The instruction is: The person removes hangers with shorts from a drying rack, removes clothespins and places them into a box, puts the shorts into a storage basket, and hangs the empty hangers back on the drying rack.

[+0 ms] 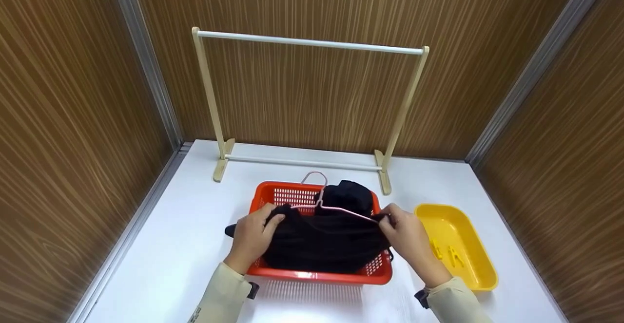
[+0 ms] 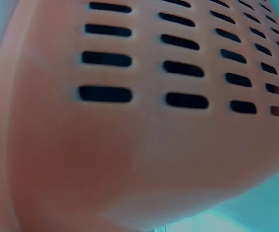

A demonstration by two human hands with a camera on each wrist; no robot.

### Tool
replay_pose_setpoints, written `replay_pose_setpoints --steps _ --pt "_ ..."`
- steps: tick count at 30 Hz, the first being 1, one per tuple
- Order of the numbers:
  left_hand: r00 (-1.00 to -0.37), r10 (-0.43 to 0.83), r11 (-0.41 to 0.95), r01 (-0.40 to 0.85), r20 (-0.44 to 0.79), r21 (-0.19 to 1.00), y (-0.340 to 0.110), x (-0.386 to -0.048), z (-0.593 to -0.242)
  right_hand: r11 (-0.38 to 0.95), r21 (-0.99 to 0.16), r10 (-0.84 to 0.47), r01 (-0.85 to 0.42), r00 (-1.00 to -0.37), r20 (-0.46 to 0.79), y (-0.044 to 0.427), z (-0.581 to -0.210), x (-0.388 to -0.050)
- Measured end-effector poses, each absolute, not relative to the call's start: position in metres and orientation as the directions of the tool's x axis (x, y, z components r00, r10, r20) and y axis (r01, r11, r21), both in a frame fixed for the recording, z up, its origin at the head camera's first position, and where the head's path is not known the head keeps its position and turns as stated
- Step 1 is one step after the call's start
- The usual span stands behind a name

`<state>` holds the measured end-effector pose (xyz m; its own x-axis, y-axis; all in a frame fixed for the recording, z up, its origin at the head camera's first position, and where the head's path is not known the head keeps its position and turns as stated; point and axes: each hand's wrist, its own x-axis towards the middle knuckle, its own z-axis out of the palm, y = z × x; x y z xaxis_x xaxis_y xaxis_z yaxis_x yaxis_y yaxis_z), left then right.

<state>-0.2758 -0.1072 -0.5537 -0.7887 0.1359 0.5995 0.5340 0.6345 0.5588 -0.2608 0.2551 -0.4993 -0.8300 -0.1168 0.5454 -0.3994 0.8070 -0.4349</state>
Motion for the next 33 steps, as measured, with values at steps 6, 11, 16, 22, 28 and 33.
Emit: replay_pose_setpoints --steps 6,11,16,22,28,33 --pt "-0.764 0.11 0.624 0.551 0.636 0.554 -0.11 -0.274 -0.554 0.824 -0.425 -0.08 -0.375 -0.82 0.567 0.255 -0.496 -0.261" --pt "-0.743 0.089 0.605 0.569 0.663 0.556 -0.112 -0.272 -0.554 0.838 -0.413 -0.053 -0.357 -0.806 0.59 0.254 -0.495 -0.263" --pt "-0.735 0.083 0.593 0.58 0.673 0.559 -0.115 -0.271 -0.554 0.842 -0.395 -0.053 -0.368 -0.784 0.618 0.255 -0.493 -0.264" --pt "-0.721 0.086 0.583 0.596 0.687 0.552 -0.117 -0.272 -0.555 0.839 -0.417 -0.027 -0.349 -0.792 0.609 0.258 -0.491 -0.266" --pt "-0.707 0.083 0.573 0.61 0.702 0.546 -0.118 -0.272 -0.555 0.837 -0.434 -0.015 -0.333 -0.807 0.59 0.261 -0.49 -0.267" --pt "-0.713 0.074 0.566 0.606 0.698 0.559 -0.118 -0.272 -0.556 0.835 -0.452 0.005 -0.313 -0.818 0.575 0.263 -0.489 -0.268"
